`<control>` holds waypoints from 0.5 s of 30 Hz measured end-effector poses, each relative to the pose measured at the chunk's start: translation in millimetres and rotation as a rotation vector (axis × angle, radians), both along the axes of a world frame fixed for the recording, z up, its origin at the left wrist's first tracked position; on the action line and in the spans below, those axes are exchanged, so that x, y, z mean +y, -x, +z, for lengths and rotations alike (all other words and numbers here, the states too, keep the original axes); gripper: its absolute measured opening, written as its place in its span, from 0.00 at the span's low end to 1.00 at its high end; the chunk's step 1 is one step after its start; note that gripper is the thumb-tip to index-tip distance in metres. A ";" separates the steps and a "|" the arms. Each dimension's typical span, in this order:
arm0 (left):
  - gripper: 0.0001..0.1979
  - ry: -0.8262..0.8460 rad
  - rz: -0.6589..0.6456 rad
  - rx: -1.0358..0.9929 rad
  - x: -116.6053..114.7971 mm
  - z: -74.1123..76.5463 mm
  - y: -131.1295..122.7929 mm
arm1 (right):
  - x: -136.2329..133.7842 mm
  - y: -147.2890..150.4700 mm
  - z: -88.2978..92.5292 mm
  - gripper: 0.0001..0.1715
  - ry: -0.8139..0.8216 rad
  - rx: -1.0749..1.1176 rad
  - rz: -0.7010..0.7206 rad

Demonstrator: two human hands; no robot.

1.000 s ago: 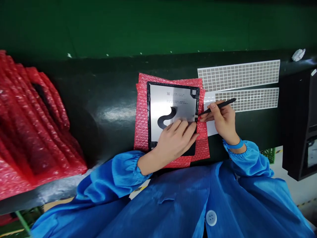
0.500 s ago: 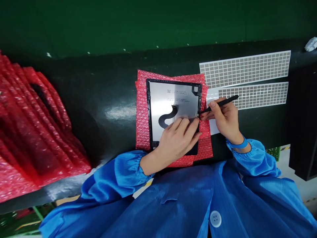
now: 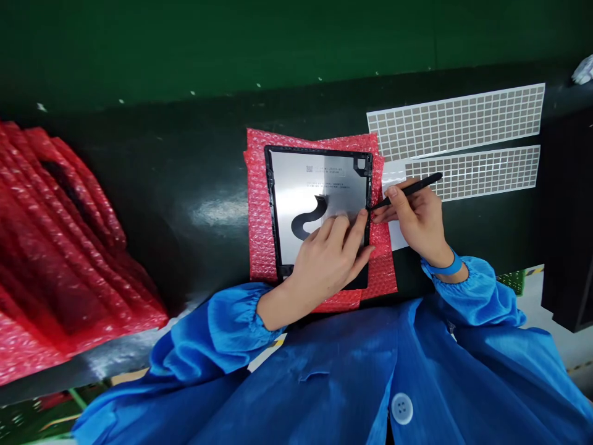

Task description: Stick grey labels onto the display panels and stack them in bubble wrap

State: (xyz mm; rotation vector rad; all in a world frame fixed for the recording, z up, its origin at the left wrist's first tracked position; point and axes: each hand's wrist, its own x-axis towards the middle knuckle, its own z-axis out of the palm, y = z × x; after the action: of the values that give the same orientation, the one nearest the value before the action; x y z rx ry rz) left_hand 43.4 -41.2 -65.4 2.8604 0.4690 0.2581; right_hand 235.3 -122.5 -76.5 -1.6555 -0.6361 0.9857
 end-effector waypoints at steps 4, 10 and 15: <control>0.27 0.005 -0.003 0.113 0.6 4.3 -2.7 | -1.0 -4.8 4.1 0.27 0.014 -0.001 -0.044; 0.25 -0.024 -0.016 0.221 5.2 24.6 -12.0 | -34.5 -40.9 23.3 0.25 -0.013 -0.204 -0.133; 0.28 0.014 -0.126 0.100 -18.8 36.9 -27.1 | -82.7 -70.5 22.3 0.21 0.017 -0.255 -0.063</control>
State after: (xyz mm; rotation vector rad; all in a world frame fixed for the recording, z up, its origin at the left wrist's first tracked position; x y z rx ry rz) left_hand 70.5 -59.9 -28.5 2.8842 0.3060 0.0892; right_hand 305.8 -205.2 -54.2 -1.8217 -0.7407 0.7428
